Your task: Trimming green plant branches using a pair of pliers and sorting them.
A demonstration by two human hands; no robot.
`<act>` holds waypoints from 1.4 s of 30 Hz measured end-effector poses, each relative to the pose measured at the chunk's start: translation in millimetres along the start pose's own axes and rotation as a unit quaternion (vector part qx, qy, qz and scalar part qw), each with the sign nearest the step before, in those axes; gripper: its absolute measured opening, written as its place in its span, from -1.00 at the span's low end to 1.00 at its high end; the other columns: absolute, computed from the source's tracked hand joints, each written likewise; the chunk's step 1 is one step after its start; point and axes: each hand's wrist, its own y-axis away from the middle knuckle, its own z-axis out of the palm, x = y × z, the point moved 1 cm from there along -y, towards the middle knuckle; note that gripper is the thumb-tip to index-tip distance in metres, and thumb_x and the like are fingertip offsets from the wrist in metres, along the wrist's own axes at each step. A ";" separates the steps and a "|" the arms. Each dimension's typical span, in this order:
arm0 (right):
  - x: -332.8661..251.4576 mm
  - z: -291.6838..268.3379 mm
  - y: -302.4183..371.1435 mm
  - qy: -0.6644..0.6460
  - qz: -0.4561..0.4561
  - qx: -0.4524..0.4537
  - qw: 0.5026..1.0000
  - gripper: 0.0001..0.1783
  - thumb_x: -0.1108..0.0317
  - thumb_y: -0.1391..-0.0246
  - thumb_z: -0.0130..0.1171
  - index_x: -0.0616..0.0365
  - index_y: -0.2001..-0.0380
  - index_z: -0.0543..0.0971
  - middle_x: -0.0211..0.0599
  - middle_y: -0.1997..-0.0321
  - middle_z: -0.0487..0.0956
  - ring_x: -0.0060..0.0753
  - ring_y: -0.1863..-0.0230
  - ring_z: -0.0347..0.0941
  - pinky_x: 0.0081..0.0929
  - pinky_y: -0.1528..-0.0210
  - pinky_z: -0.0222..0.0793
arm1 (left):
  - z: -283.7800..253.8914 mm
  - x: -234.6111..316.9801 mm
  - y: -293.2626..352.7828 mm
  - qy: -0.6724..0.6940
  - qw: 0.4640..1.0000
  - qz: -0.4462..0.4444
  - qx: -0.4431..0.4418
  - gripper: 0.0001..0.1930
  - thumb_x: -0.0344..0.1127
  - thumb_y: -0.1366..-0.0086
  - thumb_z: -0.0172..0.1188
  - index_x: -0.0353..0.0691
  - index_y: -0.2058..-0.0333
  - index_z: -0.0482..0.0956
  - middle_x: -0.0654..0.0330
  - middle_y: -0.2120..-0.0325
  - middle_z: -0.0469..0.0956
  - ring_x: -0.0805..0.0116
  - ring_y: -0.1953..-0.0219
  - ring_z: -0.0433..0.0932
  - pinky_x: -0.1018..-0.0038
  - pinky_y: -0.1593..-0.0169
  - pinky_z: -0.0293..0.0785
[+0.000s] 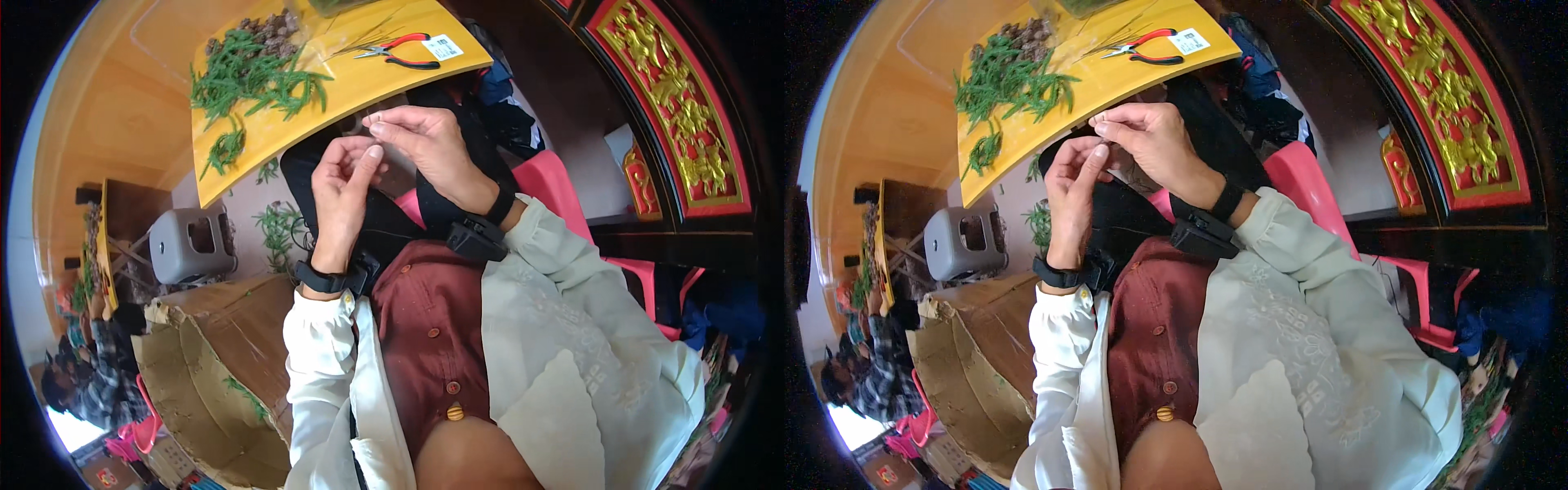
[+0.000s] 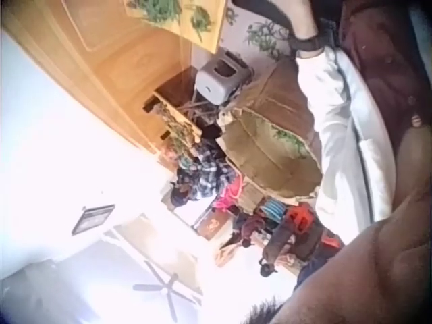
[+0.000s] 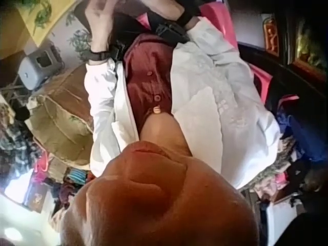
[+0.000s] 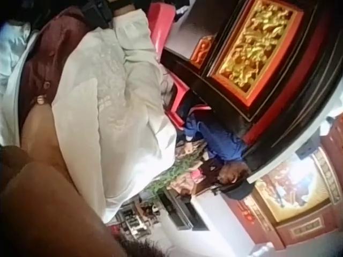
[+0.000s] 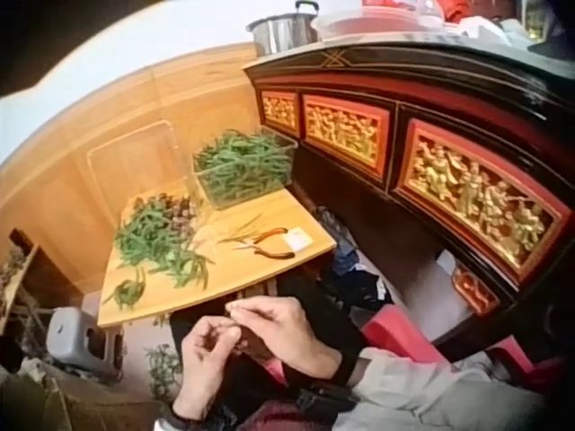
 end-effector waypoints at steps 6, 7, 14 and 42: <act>0.3 -7.2 4.4 -0.109 0.132 0.024 0.985 -0.79 0.37 -0.06 0.14 0.29 0.27 0.56 -0.47 0.50 0.50 -0.84 0.62 0.19 -0.85 0.62 0.05 | 7.7 -6.9 -3.6 0.021 0.999 0.003 0.027 -0.86 -0.37 -0.25 0.09 -0.35 0.30 0.47 0.18 0.45 0.54 0.52 0.51 0.50 0.66 0.39 0.42; -0.7 -9.9 5.9 -0.107 0.142 0.031 0.984 -0.81 0.37 -0.05 0.14 0.27 0.31 0.56 -0.49 0.52 0.49 -0.84 0.62 0.20 -0.85 0.61 0.07 | 13.8 -10.0 -3.5 0.032 0.999 -0.001 0.023 -0.86 -0.37 -0.26 0.09 -0.35 0.30 0.47 0.18 0.46 0.54 0.52 0.51 0.50 0.66 0.39 0.42; -8.7 -27.9 8.5 -0.079 0.146 0.022 0.986 -0.89 0.40 -0.05 0.14 0.23 0.41 0.56 -0.50 0.52 0.49 -0.83 0.58 0.24 -0.82 0.58 0.12 | 41.1 -10.5 -3.2 0.043 0.998 -0.020 0.044 -0.86 -0.37 -0.27 0.07 -0.34 0.29 0.46 0.16 0.45 0.55 0.48 0.50 0.51 0.65 0.40 0.42; -20.4 -53.2 4.6 0.000 0.131 -0.026 0.991 -0.86 0.36 -0.07 0.06 0.16 0.45 0.56 -0.50 0.45 0.54 -0.75 0.39 0.36 -0.75 0.34 0.20 | -37.1 31.1 -114.1 -0.113 0.941 0.217 0.232 -0.87 -0.44 -0.30 -0.04 -0.37 0.22 0.37 0.15 0.33 0.52 0.28 0.39 0.56 0.48 0.23 0.52</act>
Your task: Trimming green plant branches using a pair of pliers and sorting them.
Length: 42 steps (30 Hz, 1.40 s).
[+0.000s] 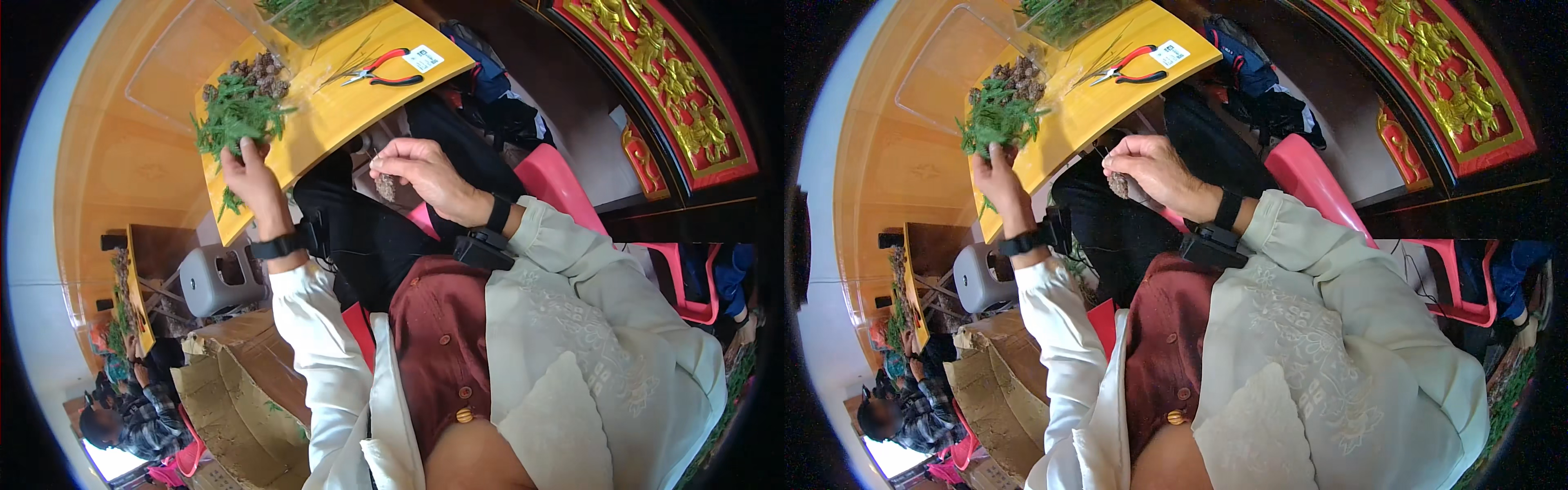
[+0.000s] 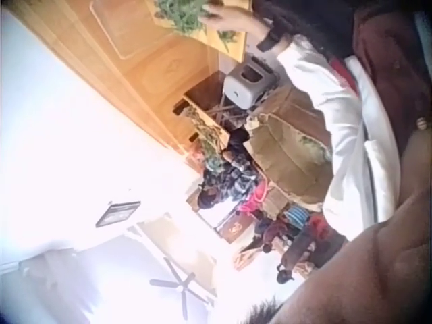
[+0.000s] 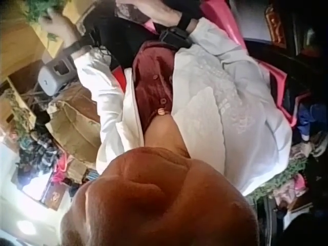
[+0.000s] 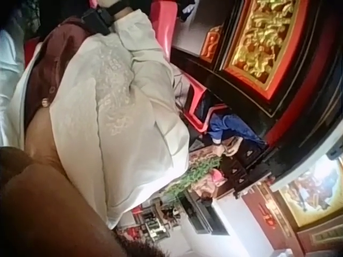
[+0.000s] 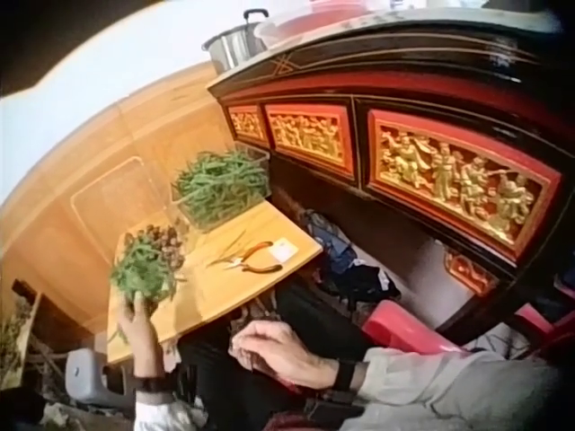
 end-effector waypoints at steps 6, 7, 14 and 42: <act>-32.7 -5.0 -2.6 -0.001 -0.066 -0.020 0.998 -0.84 0.40 -0.12 0.05 0.28 0.41 0.53 -0.37 0.37 0.54 -0.64 0.30 0.42 -0.70 0.16 0.31 | 2.4 53.8 23.2 0.263 0.941 -0.204 -0.055 -0.78 -0.39 -0.30 0.02 -0.32 0.11 0.38 0.13 0.21 0.48 0.35 0.35 0.52 0.50 0.23 0.49; -40.5 -7.0 -0.6 -0.004 -0.082 -0.015 0.997 -0.84 0.39 -0.12 0.04 0.29 0.39 0.53 -0.36 0.36 0.54 -0.64 0.30 0.42 -0.70 0.17 0.31 | 5.5 61.3 27.5 0.278 0.934 -0.209 -0.086 -0.78 -0.39 -0.30 0.02 -0.32 0.11 0.39 0.13 0.22 0.49 0.38 0.35 0.50 0.52 0.23 0.48; -85.4 -32.5 8.9 0.017 -0.153 -0.002 0.988 -0.83 0.39 -0.12 0.06 0.30 0.36 0.53 -0.37 0.31 0.55 -0.66 0.26 0.40 -0.68 0.15 0.27 | 41.2 100.2 58.3 0.255 0.939 -0.189 -0.131 -0.79 -0.35 -0.29 0.05 -0.33 0.15 0.42 0.14 0.28 0.53 0.49 0.37 0.47 0.59 0.30 0.41; -108.7 -66.0 17.8 -0.002 -0.148 -0.028 0.989 -0.82 0.34 -0.09 0.08 0.24 0.35 0.56 -0.41 0.28 0.54 -0.65 0.20 0.41 -0.69 0.09 0.25 | 79.8 137.2 97.4 -0.362 0.858 0.346 -0.112 -0.66 -0.71 0.13 0.06 -0.25 0.35 0.58 0.12 0.24 0.55 0.15 0.19 0.53 0.36 0.13 0.45</act>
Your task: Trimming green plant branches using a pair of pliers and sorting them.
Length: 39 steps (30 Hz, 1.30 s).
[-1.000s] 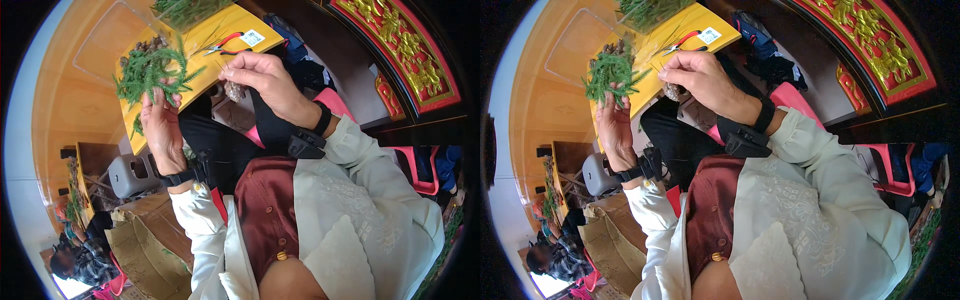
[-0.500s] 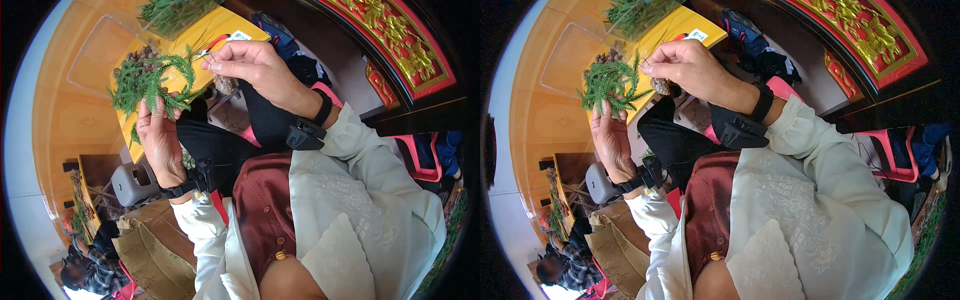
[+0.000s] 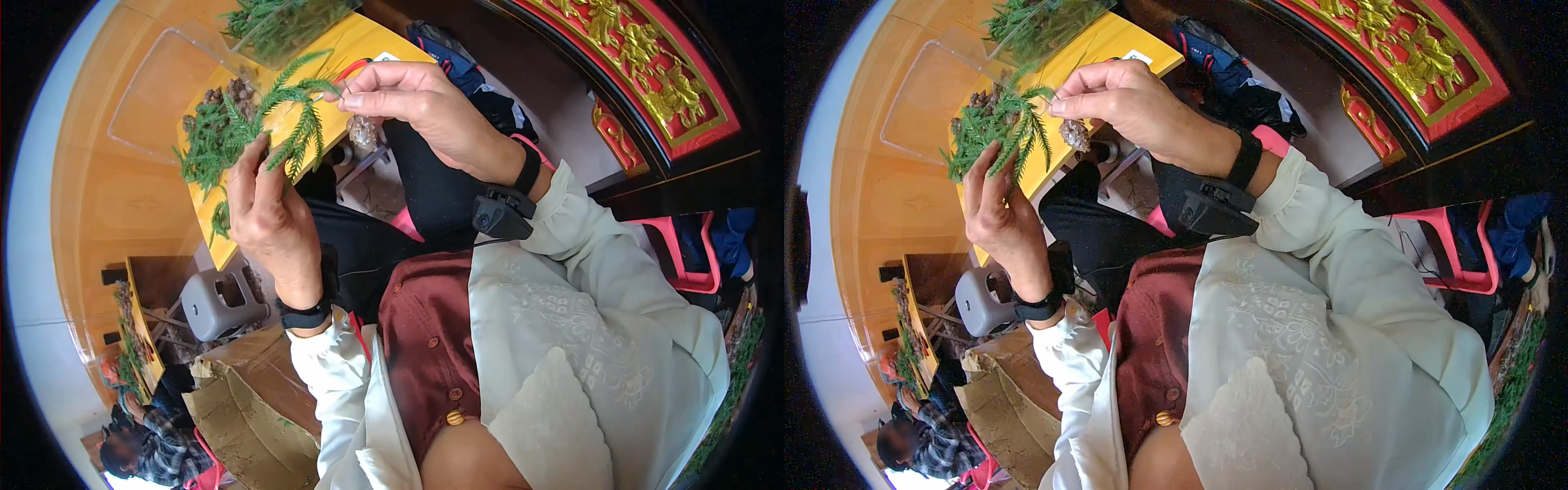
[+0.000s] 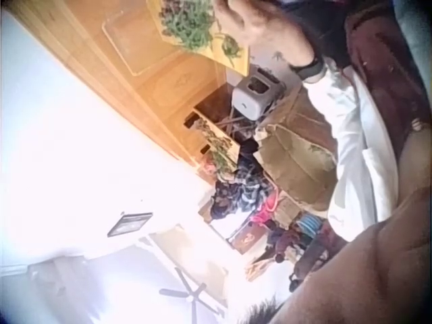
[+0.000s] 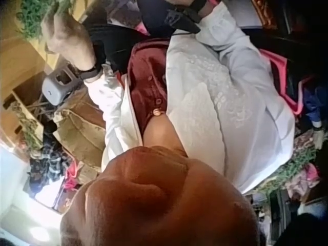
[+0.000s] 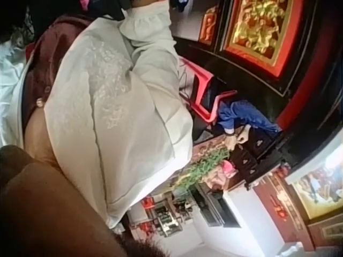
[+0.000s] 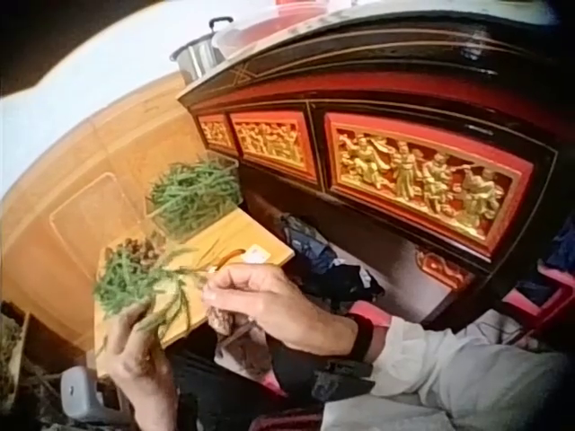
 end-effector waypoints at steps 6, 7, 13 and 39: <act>1.7 -1.0 -1.6 0.027 -0.047 0.002 0.999 -0.80 0.35 -0.08 0.10 0.26 0.32 0.58 -0.38 0.23 0.55 -0.61 0.18 0.41 -0.68 0.07 0.24 | 1.2 5.3 0.4 0.020 1.000 0.005 -0.019 -0.69 -0.72 0.15 0.05 -0.24 0.41 0.59 0.12 0.25 0.55 0.14 0.20 0.53 0.36 0.12 0.44; 1.4 -1.9 -0.9 0.027 -0.047 0.002 0.999 -0.80 0.35 -0.08 0.10 0.26 0.32 0.58 -0.38 0.23 0.55 -0.61 0.18 0.41 -0.68 0.07 0.24 | 1.5 6.4 0.1 0.020 1.000 0.005 -0.019 -0.69 -0.72 0.15 0.05 -0.24 0.41 0.59 0.12 0.25 0.55 0.14 0.20 0.53 0.36 0.12 0.44; 1.0 0.3 3.2 0.019 0.000 -0.057 0.998 -0.79 0.39 -0.06 0.12 0.31 0.29 0.58 -0.32 0.31 0.58 -0.60 0.24 0.46 -0.66 0.11 0.30 | 3.3 13.1 -3.1 0.126 0.988 -0.048 -0.072 -0.73 -0.76 0.04 0.04 -0.32 0.39 0.57 0.05 0.23 0.54 0.25 0.18 0.53 0.44 0.18 0.50; 10.5 13.2 6.8 -0.063 0.043 -0.022 0.997 -0.79 0.42 -0.05 0.12 0.32 0.28 0.58 -0.28 0.22 0.59 -0.58 0.16 0.46 -0.63 0.05 0.30 | 12.4 7.7 -0.3 0.610 0.675 -0.414 0.012 -0.74 -0.46 -0.20 0.13 -0.35 0.12 0.47 0.17 0.28 0.54 0.49 0.24 0.49 0.60 0.12 0.38</act>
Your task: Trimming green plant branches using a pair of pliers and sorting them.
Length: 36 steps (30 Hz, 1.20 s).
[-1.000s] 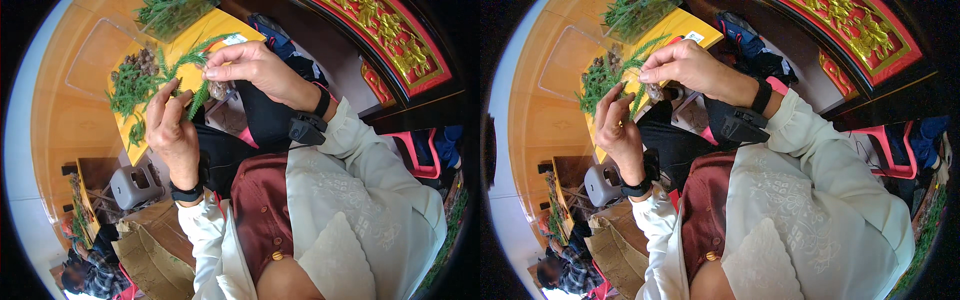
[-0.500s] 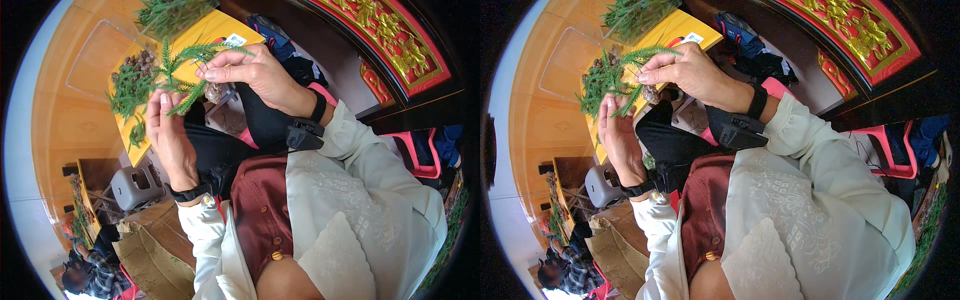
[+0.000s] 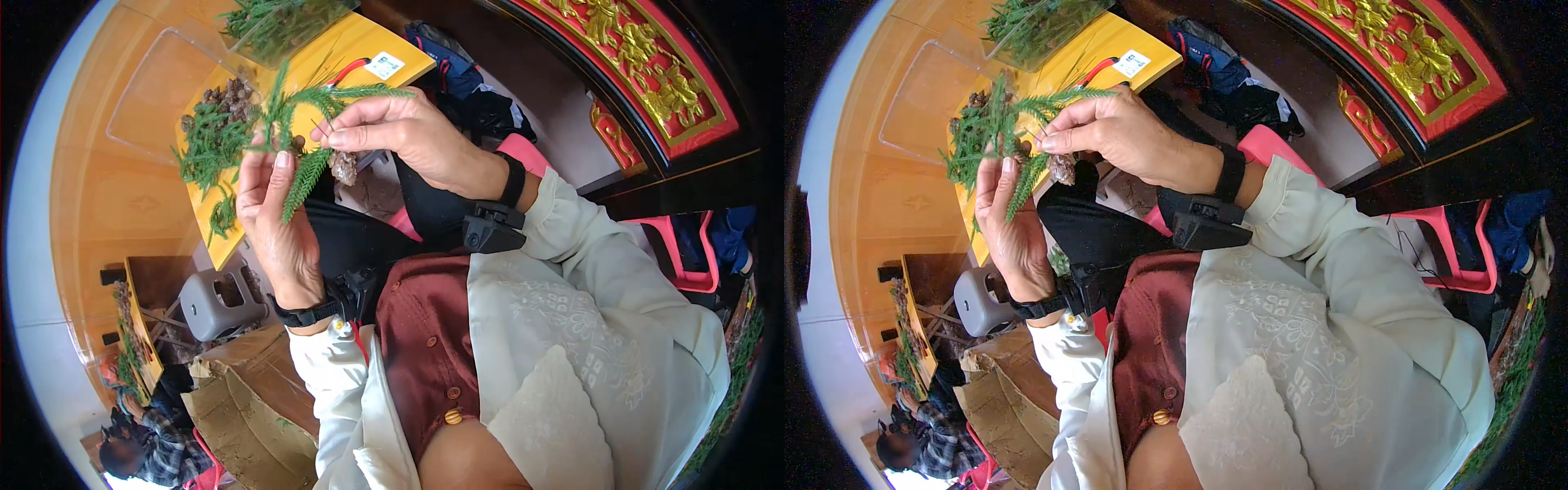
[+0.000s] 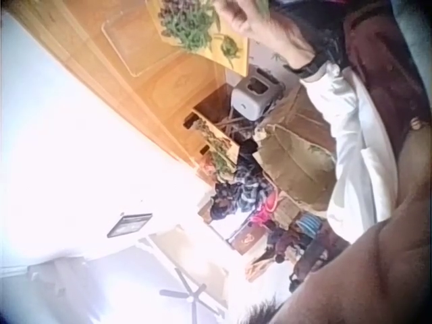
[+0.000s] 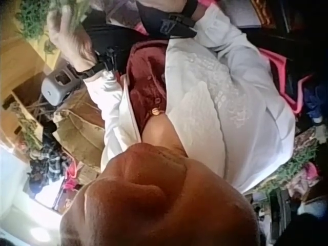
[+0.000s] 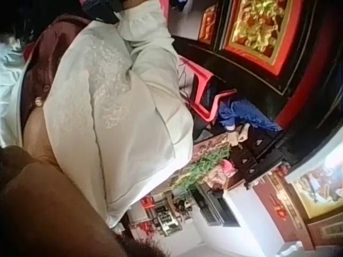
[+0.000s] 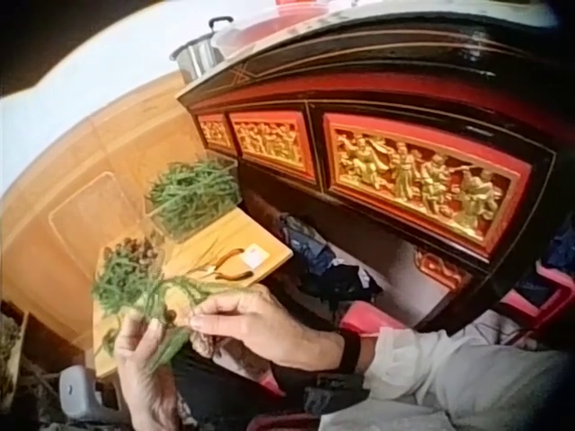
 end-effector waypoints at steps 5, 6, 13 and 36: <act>0.6 0.4 0.4 -0.044 0.009 0.002 0.999 -0.77 0.41 -0.05 0.11 0.32 0.23 0.57 -0.24 0.18 0.58 -0.56 0.14 0.46 -0.62 0.04 0.29 | -12.1 -2.7 -3.2 -0.005 0.999 0.003 -0.033 -0.78 -0.50 -0.18 0.13 -0.32 0.17 0.48 0.19 0.29 0.54 0.48 0.23 0.48 0.59 0.11 0.37; 0.8 1.4 0.6 -0.039 0.017 0.002 0.999 -0.76 0.40 -0.05 0.11 0.31 0.23 0.57 -0.24 0.18 0.58 -0.56 0.14 0.46 -0.63 0.04 0.28 | -12.5 -2.5 -1.9 0.010 0.999 -0.007 -0.039 -0.81 -0.49 -0.18 0.14 -0.30 0.20 0.49 0.19 0.29 0.54 0.48 0.23 0.49 0.59 0.11 0.37; 0.0 1.7 0.5 0.018 0.080 -0.062 0.995 -0.75 0.36 -0.04 0.14 0.32 0.26 0.57 -0.25 0.20 0.59 -0.58 0.16 0.46 -0.65 0.04 0.27 | -17.7 5.9 -5.1 -0.081 0.996 -0.007 0.037 -0.85 -0.39 -0.19 0.17 -0.23 0.25 0.52 0.26 0.33 0.55 0.51 0.30 0.50 0.62 0.30 0.38; -3.5 -41.6 -5.2 0.237 -0.139 -0.004 0.962 -0.81 0.41 0.03 0.22 0.32 0.36 0.59 -0.39 0.35 0.55 -0.73 0.39 0.40 -0.76 0.36 0.28 | 12.8 -1.8 6.1 -0.154 0.987 0.011 -0.045 -0.61 -0.37 -0.23 0.12 -0.33 -0.03 0.36 0.18 0.22 0.49 0.53 0.23 0.46 0.67 0.32 0.36</act>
